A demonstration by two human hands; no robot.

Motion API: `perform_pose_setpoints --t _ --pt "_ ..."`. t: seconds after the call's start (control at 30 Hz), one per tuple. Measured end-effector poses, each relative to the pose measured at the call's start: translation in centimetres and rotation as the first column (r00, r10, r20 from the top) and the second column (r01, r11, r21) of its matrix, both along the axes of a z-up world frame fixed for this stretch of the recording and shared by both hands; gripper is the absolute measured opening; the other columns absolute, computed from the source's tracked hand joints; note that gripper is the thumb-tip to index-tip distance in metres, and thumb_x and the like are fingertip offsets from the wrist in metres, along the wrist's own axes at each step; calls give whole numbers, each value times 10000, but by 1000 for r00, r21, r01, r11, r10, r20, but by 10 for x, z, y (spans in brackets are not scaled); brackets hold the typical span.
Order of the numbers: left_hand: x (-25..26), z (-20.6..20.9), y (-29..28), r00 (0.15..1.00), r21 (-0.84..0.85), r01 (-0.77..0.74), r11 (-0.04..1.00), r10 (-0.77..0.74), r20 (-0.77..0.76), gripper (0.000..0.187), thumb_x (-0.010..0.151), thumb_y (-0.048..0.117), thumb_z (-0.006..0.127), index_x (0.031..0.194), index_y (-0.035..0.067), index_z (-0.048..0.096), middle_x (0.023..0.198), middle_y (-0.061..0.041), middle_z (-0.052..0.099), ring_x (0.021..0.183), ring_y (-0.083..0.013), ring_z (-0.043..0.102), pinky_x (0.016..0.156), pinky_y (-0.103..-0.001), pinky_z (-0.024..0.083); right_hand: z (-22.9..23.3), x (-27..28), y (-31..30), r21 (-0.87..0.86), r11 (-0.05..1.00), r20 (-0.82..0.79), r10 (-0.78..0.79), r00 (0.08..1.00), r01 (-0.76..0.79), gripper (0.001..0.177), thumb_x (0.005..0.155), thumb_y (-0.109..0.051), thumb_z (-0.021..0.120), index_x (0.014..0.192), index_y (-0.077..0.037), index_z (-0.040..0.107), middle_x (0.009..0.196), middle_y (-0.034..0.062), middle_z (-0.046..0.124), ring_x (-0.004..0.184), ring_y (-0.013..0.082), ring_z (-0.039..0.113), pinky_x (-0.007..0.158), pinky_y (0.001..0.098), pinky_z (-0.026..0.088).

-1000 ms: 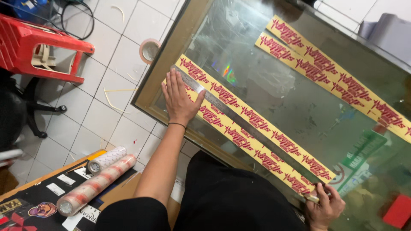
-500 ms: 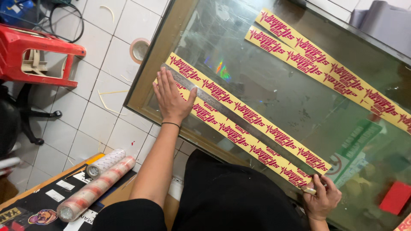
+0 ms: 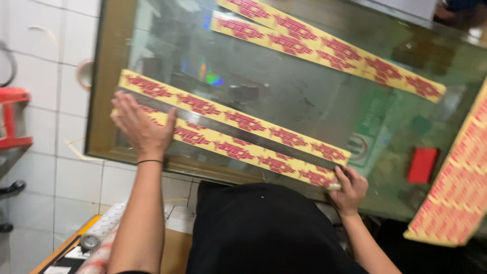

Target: The person places a sheet of yellow stickers with red text onto a glass surface. They use a metal ruler and a utility knife to cut the sheet into strips. The person then separates the strips and continues cutting them into smaller pieces.

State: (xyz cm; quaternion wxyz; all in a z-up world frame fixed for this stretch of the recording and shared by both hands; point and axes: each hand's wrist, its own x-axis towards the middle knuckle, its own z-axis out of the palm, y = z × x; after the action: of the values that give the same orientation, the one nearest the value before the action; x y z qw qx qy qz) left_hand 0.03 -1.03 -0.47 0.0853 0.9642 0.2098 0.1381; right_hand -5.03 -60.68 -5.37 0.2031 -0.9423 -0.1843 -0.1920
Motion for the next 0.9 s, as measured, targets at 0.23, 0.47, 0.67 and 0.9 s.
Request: perform_pose_setpoints --t 0.23,0.47,0.67,0.9 --pt "-1 12 -9 983 -67 -57 996 44 -179 1087 1018 750 549 1611 -73 159 1686 -282 173 1576 -457 158 1272 -637 115 36 -6 16 -98 995 -126 -26 992 14 251 991 -135 691 1242 -145 709 1286 121 657 1023 344 643 836 485 460" --pt "0 15 -12 981 -81 -73 994 57 -184 1061 1046 697 605 1607 -90 167 1684 -279 162 1575 -457 150 1272 -641 119 37 -6 18 -116 992 -103 -53 993 41 239 970 -134 715 1207 -152 740 1261 108 673 998 311 627 827 454 449" --pt "-3 10 -9 984 -66 -66 996 54 -168 1044 1060 687 626 1616 -58 151 1692 -265 158 1583 -448 149 1278 -642 127 40 -5 20 -99 994 -95 -45 994 35 219 981 -138 723 1199 -144 746 1255 119 678 998 318 634 820 457 453" --pt "-3 9 -8 981 -89 -74 993 57 -183 1054 1060 707 592 1622 -49 119 1704 -254 127 1594 -436 107 1291 -639 92 38 -5 19 -106 994 -94 -40 995 30 274 949 -97 742 1217 -153 730 1252 112 678 1009 311 627 832 450 453"
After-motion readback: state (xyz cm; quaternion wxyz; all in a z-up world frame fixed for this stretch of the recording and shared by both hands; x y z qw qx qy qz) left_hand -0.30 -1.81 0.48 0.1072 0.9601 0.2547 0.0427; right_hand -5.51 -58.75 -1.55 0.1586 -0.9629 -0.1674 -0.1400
